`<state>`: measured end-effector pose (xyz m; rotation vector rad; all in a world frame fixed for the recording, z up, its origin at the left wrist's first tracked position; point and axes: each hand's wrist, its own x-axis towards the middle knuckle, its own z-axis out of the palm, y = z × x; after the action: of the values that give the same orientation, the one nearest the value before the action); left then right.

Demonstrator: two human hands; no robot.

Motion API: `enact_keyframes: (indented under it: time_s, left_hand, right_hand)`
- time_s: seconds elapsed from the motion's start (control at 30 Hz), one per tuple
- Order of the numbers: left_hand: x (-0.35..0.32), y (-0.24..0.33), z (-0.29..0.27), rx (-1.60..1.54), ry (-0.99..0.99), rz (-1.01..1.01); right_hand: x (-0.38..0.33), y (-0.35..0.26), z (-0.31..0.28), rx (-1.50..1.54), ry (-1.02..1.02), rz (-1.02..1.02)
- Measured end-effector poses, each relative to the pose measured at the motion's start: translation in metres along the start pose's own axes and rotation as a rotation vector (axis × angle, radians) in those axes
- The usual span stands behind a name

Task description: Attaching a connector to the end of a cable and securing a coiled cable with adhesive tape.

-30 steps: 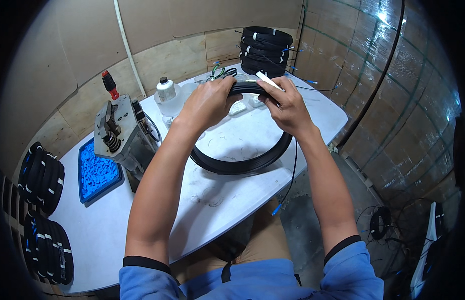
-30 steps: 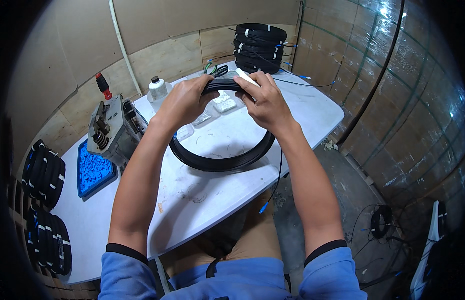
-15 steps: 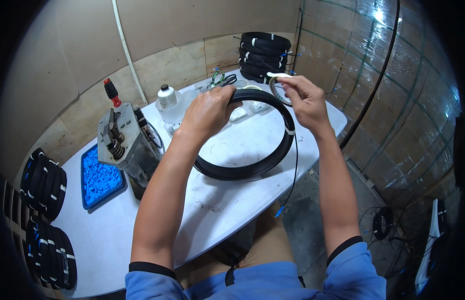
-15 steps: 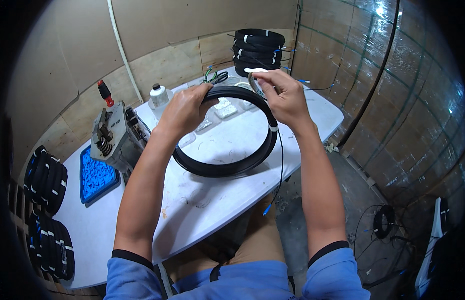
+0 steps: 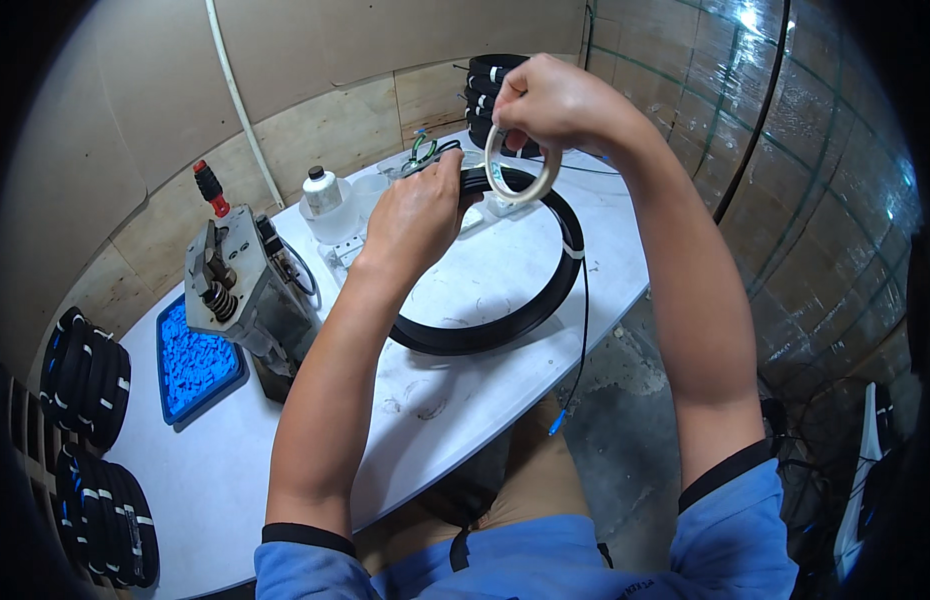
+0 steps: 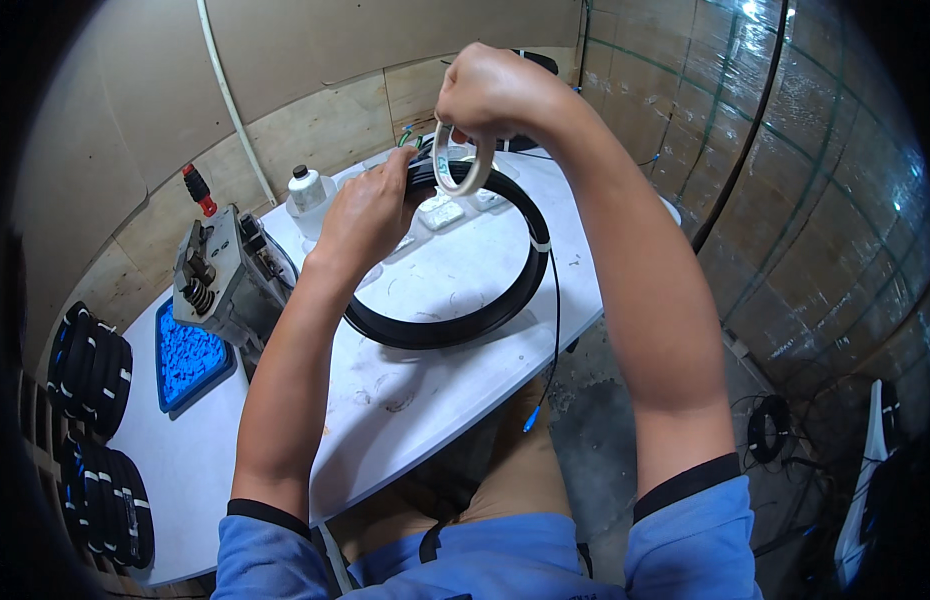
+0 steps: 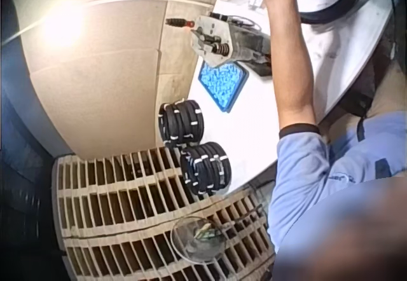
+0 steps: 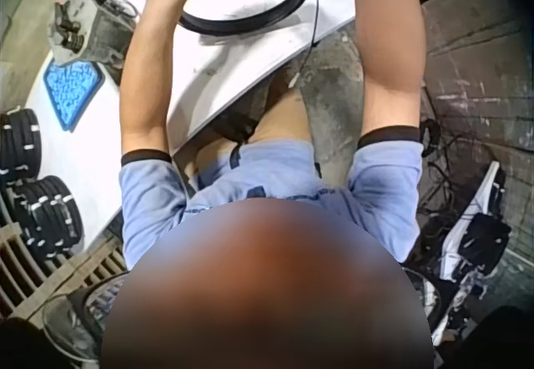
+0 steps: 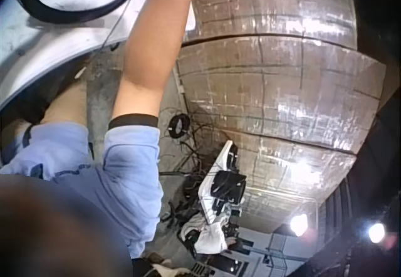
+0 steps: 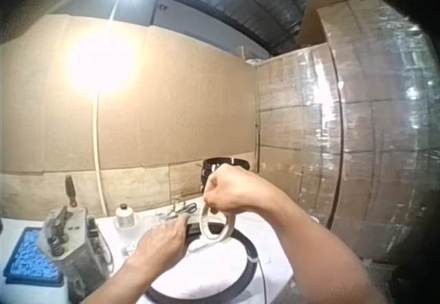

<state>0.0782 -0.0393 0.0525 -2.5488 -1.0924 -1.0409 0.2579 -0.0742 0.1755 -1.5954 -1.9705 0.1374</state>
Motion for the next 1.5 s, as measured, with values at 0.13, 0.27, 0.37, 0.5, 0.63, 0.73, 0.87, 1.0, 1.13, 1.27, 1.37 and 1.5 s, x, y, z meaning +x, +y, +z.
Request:
enact_keyframes:
  time_s: [0.13, 0.27, 0.37, 0.5, 0.63, 0.73, 0.87, 1.0, 1.13, 1.27, 1.37, 1.5]
  left_hand:
    - [0.003, 0.009, -0.003, -0.003, -0.023, 0.001]
    - [0.0, 0.007, -0.008, -0.027, -0.063, -0.022]
    - [-0.001, 0.006, -0.006, -0.064, -0.045, -0.007]
    - [-0.002, 0.012, -0.013, -0.128, -0.069, -0.055]
    - [-0.002, 0.015, -0.018, -0.172, -0.088, -0.093]
    - [-0.001, 0.017, -0.02, -0.206, -0.11, -0.13]
    - [-0.001, 0.016, -0.017, -0.245, -0.107, -0.135]
    - [0.0, 0.019, -0.019, -0.264, -0.101, -0.135]
    - [-0.001, 0.019, -0.018, -0.278, -0.077, -0.074]
    - [-0.001, 0.019, -0.015, -0.238, -0.039, -0.057]
    - [0.001, 0.02, -0.017, -0.202, -0.077, -0.099]
    - [0.0, 0.017, -0.015, -0.187, -0.057, -0.065]
  right_hand:
    - [0.029, -0.003, -0.003, -0.11, -0.123, 0.024]
    - [0.04, -0.02, 0.003, -0.162, -0.201, 0.05]
    - [0.041, -0.028, -0.001, -0.194, -0.273, 0.099]
    - [0.036, -0.027, -0.002, -0.202, -0.262, 0.108]
    - [0.031, -0.03, -0.006, -0.163, -0.27, 0.118]
    - [0.03, -0.028, -0.006, -0.159, -0.253, 0.116]
    - [0.033, -0.023, -0.008, -0.171, -0.269, 0.136]
    - [0.029, -0.022, -0.007, -0.172, -0.248, 0.14]
    - [0.028, -0.022, -0.009, -0.202, -0.265, 0.116]
    - [0.017, -0.031, -0.009, -0.187, -0.287, 0.151]
    - [-0.002, -0.031, -0.008, -0.129, -0.264, 0.162]
    - [-0.031, -0.023, -0.011, 0.056, -0.203, 0.108]
